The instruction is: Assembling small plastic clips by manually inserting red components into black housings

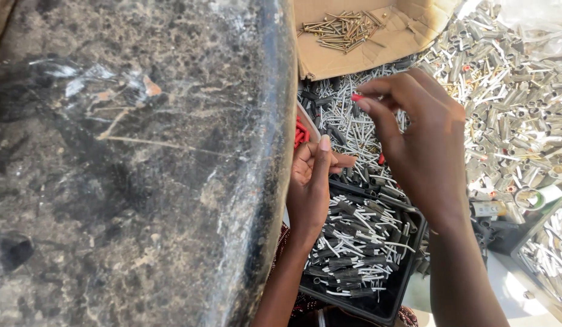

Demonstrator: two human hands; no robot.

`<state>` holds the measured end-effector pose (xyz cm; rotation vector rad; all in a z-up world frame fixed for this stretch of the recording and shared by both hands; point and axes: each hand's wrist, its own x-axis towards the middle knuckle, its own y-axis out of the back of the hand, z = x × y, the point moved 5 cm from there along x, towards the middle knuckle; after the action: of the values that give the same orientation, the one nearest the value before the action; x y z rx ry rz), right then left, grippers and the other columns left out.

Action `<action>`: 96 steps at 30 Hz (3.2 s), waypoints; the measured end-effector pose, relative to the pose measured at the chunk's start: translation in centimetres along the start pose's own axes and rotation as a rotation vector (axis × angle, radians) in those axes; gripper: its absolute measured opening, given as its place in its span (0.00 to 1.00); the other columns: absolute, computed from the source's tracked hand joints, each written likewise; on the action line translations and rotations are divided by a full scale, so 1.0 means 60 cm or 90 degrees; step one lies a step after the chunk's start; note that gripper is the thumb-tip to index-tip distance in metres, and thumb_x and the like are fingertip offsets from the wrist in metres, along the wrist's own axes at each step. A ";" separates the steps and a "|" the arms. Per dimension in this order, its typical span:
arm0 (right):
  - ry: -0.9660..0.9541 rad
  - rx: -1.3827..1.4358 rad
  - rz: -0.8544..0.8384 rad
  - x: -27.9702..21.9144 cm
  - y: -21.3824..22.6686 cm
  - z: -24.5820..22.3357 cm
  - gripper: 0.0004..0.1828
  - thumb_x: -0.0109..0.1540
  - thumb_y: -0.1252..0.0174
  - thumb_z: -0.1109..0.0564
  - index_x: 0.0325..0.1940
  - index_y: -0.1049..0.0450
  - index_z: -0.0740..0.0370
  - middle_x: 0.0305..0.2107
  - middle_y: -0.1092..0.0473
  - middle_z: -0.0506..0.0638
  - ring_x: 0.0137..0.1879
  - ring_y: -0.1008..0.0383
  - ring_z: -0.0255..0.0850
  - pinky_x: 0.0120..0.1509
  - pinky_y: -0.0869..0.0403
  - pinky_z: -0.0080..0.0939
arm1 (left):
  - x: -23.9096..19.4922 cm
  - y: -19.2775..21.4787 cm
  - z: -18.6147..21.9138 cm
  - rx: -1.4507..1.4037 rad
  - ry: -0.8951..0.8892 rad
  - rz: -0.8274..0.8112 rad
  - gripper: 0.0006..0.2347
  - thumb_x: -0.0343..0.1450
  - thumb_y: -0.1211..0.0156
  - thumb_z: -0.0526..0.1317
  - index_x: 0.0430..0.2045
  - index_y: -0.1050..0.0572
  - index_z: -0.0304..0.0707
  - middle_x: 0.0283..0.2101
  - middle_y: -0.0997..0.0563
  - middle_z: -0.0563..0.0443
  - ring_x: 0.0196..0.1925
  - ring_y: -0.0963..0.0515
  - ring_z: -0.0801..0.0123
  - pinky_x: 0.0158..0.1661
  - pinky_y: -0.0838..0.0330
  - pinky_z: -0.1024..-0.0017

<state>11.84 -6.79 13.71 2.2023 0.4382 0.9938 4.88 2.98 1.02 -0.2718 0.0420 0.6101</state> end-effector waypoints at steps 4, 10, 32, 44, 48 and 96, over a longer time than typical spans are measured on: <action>0.055 0.057 -0.013 0.024 0.001 -0.016 0.12 0.76 0.47 0.60 0.55 0.23 0.73 0.43 0.25 0.60 0.45 0.26 0.47 0.46 0.33 0.43 | 0.007 0.002 0.000 0.004 0.009 -0.023 0.17 0.75 0.53 0.52 0.30 0.26 0.37 0.30 0.14 0.44 0.37 0.14 0.67 0.44 0.20 0.71; -0.081 -0.079 0.035 -0.072 0.030 0.133 0.07 0.77 0.43 0.68 0.52 0.19 0.66 0.46 0.21 0.58 0.48 0.24 0.46 0.48 0.28 0.45 | 0.008 -0.002 0.006 -0.009 0.005 -0.003 0.14 0.75 0.51 0.50 0.31 0.27 0.38 0.29 0.13 0.43 0.34 0.13 0.67 0.39 0.20 0.74; -0.308 -0.491 -0.291 -0.173 0.017 0.212 0.17 0.70 0.42 0.45 0.34 0.20 0.56 0.33 0.27 0.55 0.47 0.31 0.51 0.49 0.32 0.55 | 0.002 -0.020 0.007 0.068 -0.068 -0.005 0.08 0.74 0.45 0.41 0.37 0.26 0.35 0.37 0.13 0.41 0.42 0.11 0.64 0.46 0.18 0.73; -0.401 -0.065 -0.166 -0.164 0.041 0.216 0.11 0.67 0.41 0.51 0.40 0.18 0.59 0.33 0.25 0.52 0.37 0.31 0.42 0.45 0.36 0.43 | 0.005 -0.007 0.001 0.047 -0.064 -0.004 0.07 0.74 0.45 0.39 0.37 0.26 0.35 0.35 0.14 0.41 0.39 0.12 0.64 0.44 0.18 0.74; -0.499 0.071 0.043 -0.177 0.076 0.232 0.06 0.70 0.41 0.54 0.48 0.22 0.57 0.41 0.26 0.46 0.42 0.33 0.33 0.45 0.35 0.33 | 0.007 -0.006 -0.002 0.043 -0.072 -0.005 0.06 0.75 0.45 0.38 0.38 0.26 0.34 0.35 0.14 0.42 0.38 0.12 0.64 0.44 0.18 0.74; -0.155 -0.105 0.012 -0.045 0.152 0.103 0.04 0.80 0.36 0.64 0.53 0.17 0.68 0.44 0.22 0.54 0.49 0.25 0.40 0.52 0.31 0.40 | -0.008 -0.004 0.008 0.076 -0.106 -0.011 0.05 0.75 0.46 0.38 0.37 0.26 0.35 0.34 0.14 0.44 0.36 0.13 0.67 0.41 0.20 0.76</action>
<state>14.99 -17.52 15.66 2.1464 0.2162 0.7313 4.60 2.67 1.59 -0.1051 -0.0843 0.6094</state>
